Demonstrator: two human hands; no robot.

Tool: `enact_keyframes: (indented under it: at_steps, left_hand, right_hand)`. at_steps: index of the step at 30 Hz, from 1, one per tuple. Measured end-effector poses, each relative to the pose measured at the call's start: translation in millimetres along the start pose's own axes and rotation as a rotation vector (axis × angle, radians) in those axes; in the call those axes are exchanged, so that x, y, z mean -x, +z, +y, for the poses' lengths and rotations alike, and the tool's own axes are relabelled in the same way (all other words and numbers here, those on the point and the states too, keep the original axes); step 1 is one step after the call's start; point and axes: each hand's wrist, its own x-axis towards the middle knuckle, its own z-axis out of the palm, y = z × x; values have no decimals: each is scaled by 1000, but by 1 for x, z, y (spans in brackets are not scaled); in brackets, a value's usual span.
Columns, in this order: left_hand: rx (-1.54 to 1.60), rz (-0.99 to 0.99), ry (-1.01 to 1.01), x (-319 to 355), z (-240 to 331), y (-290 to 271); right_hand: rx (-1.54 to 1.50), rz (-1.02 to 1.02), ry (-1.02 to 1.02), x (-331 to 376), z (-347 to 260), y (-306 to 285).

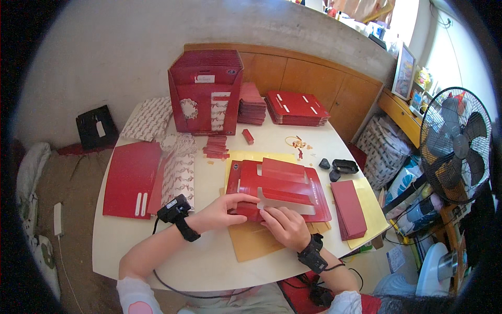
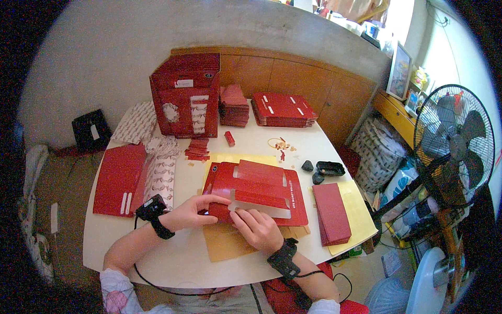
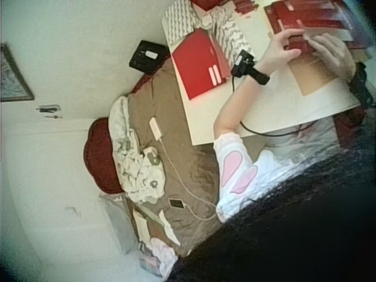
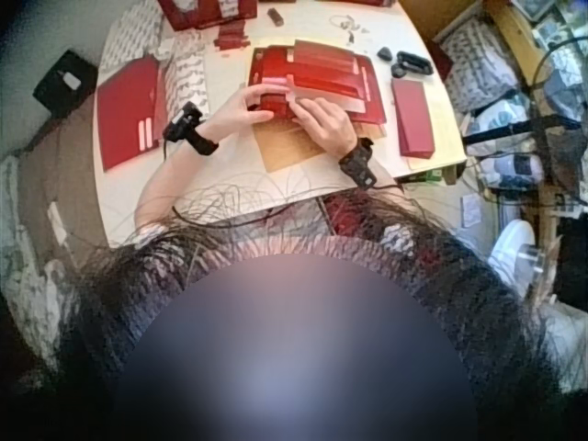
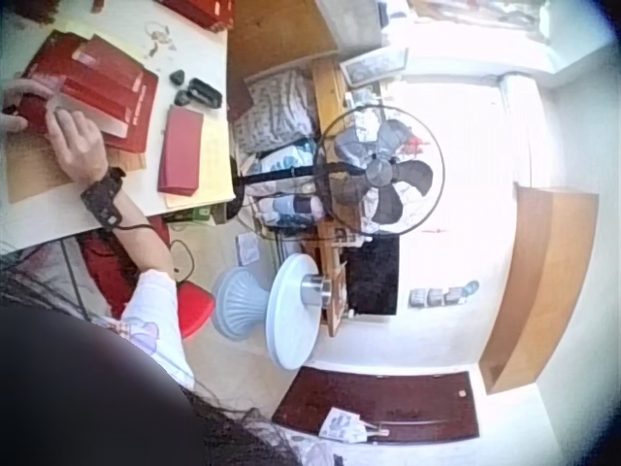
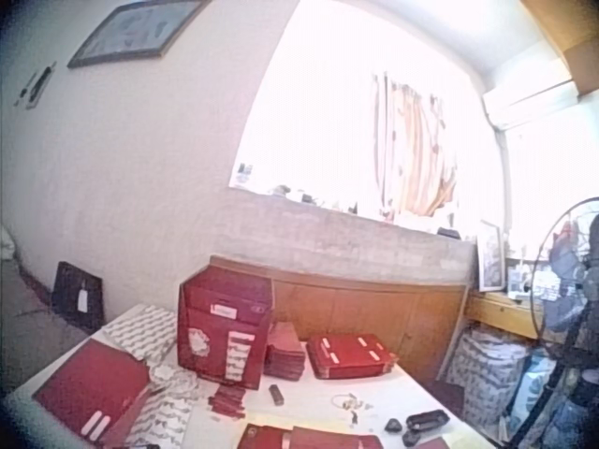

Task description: The recorder is assembling red paper money wallets by folding them and applying stickers from a sheet.

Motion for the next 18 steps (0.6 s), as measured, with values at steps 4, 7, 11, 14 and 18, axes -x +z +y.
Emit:
enact_keyframes:
  at_steps: [4,7,11,14,18]
  left_hand:
    - [-9,-4,9,-1,-4,-1]
    - [52,-13,-3,-1,-6,-2]
    - [-17,33,18,1,-5,3]
    - [-410,167,64,5,0,15]
    - [-1110,552,283,7,4,41]
  right_hand:
    - [1,-17,5,1,1,0]
    - [-9,-3,8,-1,0,0]
    - [-22,23,22,0,1,2]
    - [5,22,32,8,6,6]
    - [5,22,36,9,6,5]
